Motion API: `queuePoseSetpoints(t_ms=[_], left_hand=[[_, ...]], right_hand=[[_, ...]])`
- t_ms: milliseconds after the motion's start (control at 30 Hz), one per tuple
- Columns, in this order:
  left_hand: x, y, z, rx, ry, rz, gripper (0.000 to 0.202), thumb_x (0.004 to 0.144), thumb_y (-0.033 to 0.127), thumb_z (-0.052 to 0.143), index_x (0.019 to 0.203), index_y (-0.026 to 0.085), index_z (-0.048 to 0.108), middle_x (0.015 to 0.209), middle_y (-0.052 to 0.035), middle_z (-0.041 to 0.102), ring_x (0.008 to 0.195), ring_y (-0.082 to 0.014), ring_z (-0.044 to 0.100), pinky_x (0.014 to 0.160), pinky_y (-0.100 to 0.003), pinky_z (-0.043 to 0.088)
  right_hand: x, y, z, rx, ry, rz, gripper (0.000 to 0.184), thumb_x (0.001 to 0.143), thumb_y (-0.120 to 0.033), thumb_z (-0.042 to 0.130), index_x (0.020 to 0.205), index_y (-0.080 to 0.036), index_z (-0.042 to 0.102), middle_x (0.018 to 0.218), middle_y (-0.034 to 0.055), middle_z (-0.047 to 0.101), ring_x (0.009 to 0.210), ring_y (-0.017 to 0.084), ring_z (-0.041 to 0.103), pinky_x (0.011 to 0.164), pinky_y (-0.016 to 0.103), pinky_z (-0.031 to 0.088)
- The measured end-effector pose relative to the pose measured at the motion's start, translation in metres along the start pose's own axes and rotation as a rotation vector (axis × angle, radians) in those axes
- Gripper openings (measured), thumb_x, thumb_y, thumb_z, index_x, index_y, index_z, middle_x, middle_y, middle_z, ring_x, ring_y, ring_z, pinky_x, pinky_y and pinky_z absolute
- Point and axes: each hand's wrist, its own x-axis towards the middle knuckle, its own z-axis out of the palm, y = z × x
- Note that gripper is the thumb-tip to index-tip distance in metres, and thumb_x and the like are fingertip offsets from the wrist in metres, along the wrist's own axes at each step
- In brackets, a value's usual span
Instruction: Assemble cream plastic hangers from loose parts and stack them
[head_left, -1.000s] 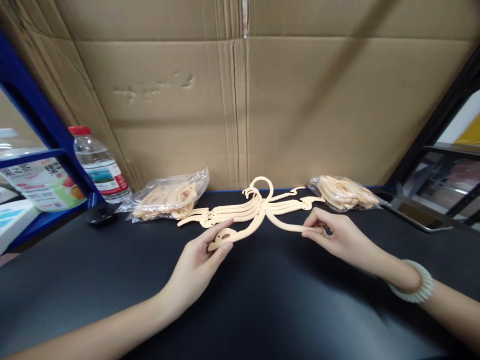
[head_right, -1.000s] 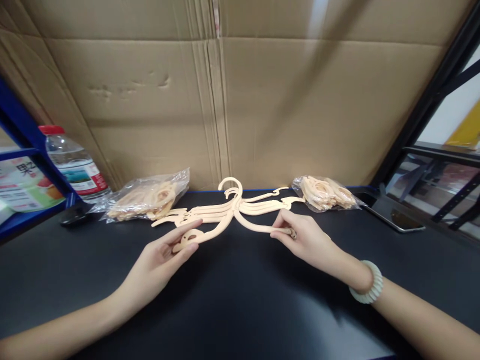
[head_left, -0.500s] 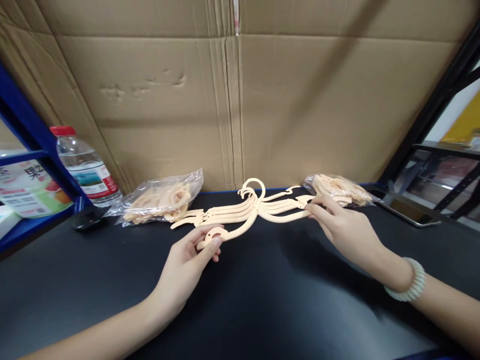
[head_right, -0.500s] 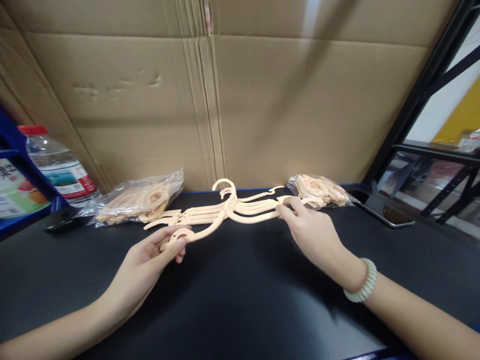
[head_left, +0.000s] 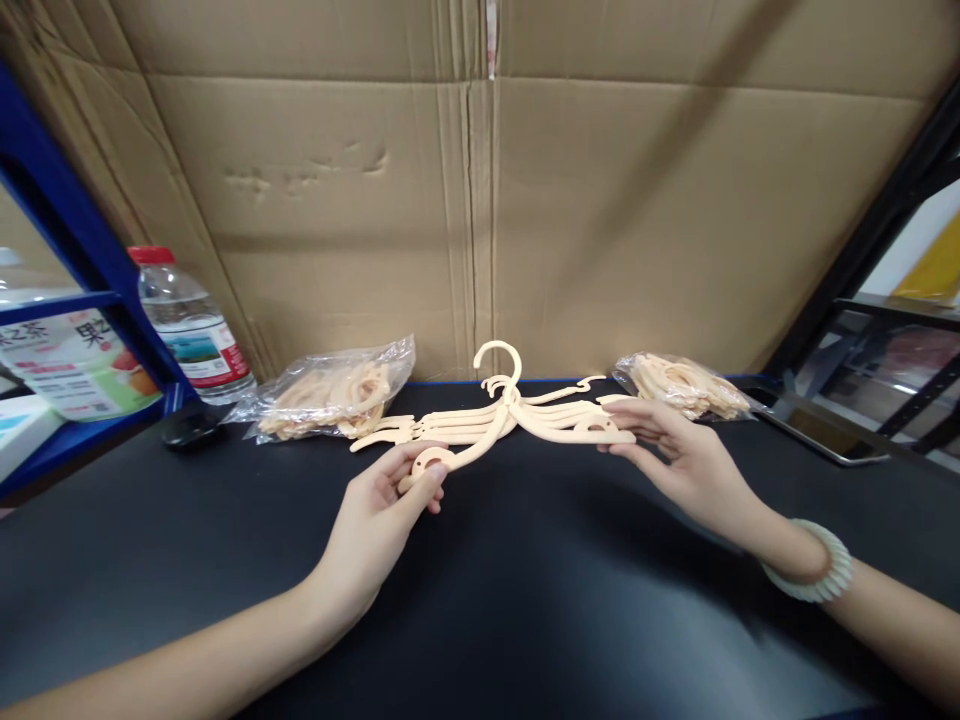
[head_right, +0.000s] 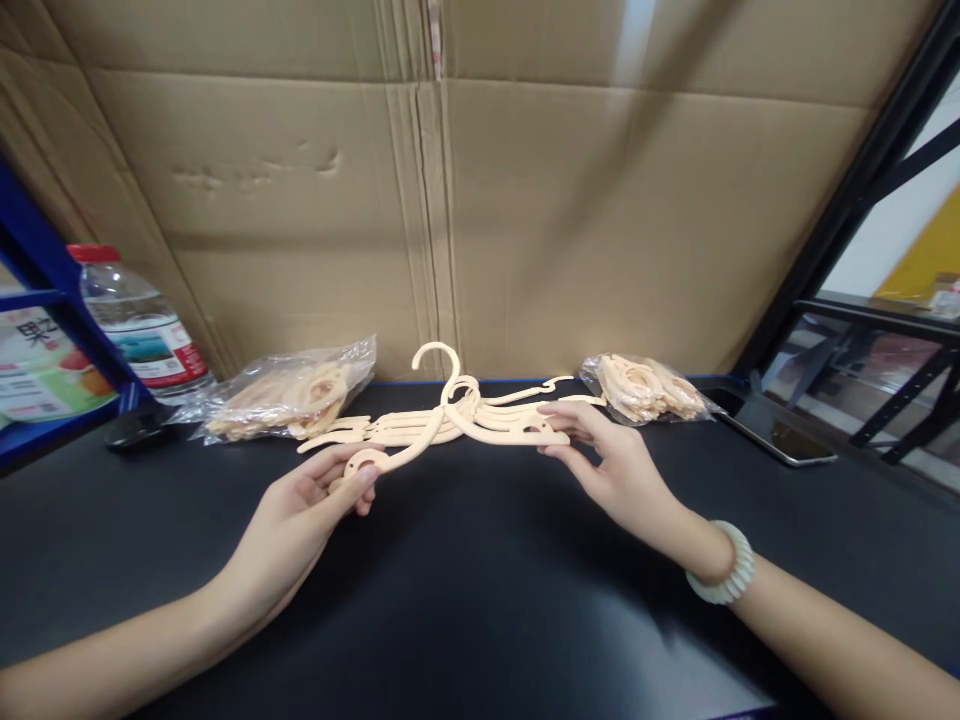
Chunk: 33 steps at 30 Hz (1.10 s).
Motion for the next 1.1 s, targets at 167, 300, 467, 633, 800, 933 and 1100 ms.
queuePoseSetpoints(t_ms=[167, 300, 467, 633, 800, 933, 1100], left_hand=[[0.000, -0.002, -0.002, -0.035, 0.013, -0.024, 0.034, 0.075, 0.037, 0.075, 0.099, 0.016, 0.065, 0.077, 0.0004, 0.061, 0.063, -0.0104, 0.052, 0.061, -0.021, 0.045], [-0.002, -0.001, -0.002, -0.126, 0.090, -0.057, 0.046, 0.069, 0.033, 0.080, 0.108, 0.016, 0.060, 0.081, 0.0001, 0.063, 0.068, -0.0102, 0.055, 0.061, -0.019, 0.047], [-0.009, 0.003, 0.005, -0.159, -0.006, -0.046, 0.051, 0.068, 0.031, 0.081, 0.109, 0.017, 0.056, 0.082, -0.0015, 0.065, 0.074, -0.0145, 0.061, 0.057, -0.019, 0.050], [-0.021, 0.006, 0.017, -0.131, -0.189, -0.086, 0.042, 0.070, 0.033, 0.079, 0.100, 0.014, 0.058, 0.075, -0.0036, 0.067, 0.068, -0.0153, 0.061, 0.055, -0.022, 0.053], [-0.026, 0.004, 0.022, -0.140, -0.263, -0.115, 0.039, 0.071, 0.031, 0.078, 0.101, 0.014, 0.059, 0.072, -0.0022, 0.066, 0.068, -0.0152, 0.062, 0.057, -0.023, 0.055], [-0.024, 0.002, 0.021, -0.148, -0.242, -0.088, 0.037, 0.073, 0.029, 0.077, 0.101, 0.015, 0.058, 0.073, -0.0016, 0.067, 0.068, -0.0146, 0.062, 0.057, -0.022, 0.055], [-0.025, 0.006, 0.021, -0.133, -0.257, -0.075, 0.028, 0.078, 0.028, 0.074, 0.099, 0.017, 0.060, 0.081, -0.0021, 0.068, 0.073, -0.0138, 0.064, 0.062, -0.020, 0.055]], right_hand=[[0.006, 0.003, -0.003, 0.304, -0.047, 0.143, 0.030, 0.088, -0.034, 0.063, 0.115, -0.021, 0.063, 0.105, 0.0080, 0.067, 0.080, 0.019, 0.067, 0.081, 0.037, 0.059], [0.008, 0.006, -0.005, 0.438, -0.088, 0.244, 0.030, 0.085, -0.039, 0.066, 0.108, -0.020, 0.068, 0.099, 0.0074, 0.067, 0.079, 0.018, 0.064, 0.078, 0.035, 0.057], [0.001, -0.005, 0.008, 0.620, -0.153, 0.372, 0.032, 0.084, -0.041, 0.069, 0.107, -0.019, 0.062, 0.081, 0.0033, 0.064, 0.073, 0.015, 0.060, 0.071, 0.031, 0.054], [-0.008, -0.030, 0.031, 0.756, -0.119, 0.440, 0.032, 0.079, -0.040, 0.075, 0.084, -0.020, 0.051, 0.070, -0.0009, 0.061, 0.062, 0.013, 0.059, 0.062, 0.026, 0.051], [-0.014, -0.043, 0.038, 0.712, -0.332, 0.387, 0.021, 0.084, -0.038, 0.070, 0.085, -0.017, 0.065, 0.082, 0.0024, 0.067, 0.078, 0.015, 0.064, 0.076, 0.028, 0.053], [-0.016, -0.045, 0.036, 0.771, -0.423, 0.340, 0.017, 0.090, -0.032, 0.064, 0.101, -0.021, 0.071, 0.099, 0.0038, 0.070, 0.095, 0.017, 0.066, 0.091, 0.032, 0.052], [-0.015, -0.050, 0.031, 0.748, -0.437, 0.243, 0.025, 0.093, -0.030, 0.061, 0.116, -0.028, 0.069, 0.125, 0.0043, 0.062, 0.116, 0.021, 0.058, 0.102, 0.036, 0.047]])
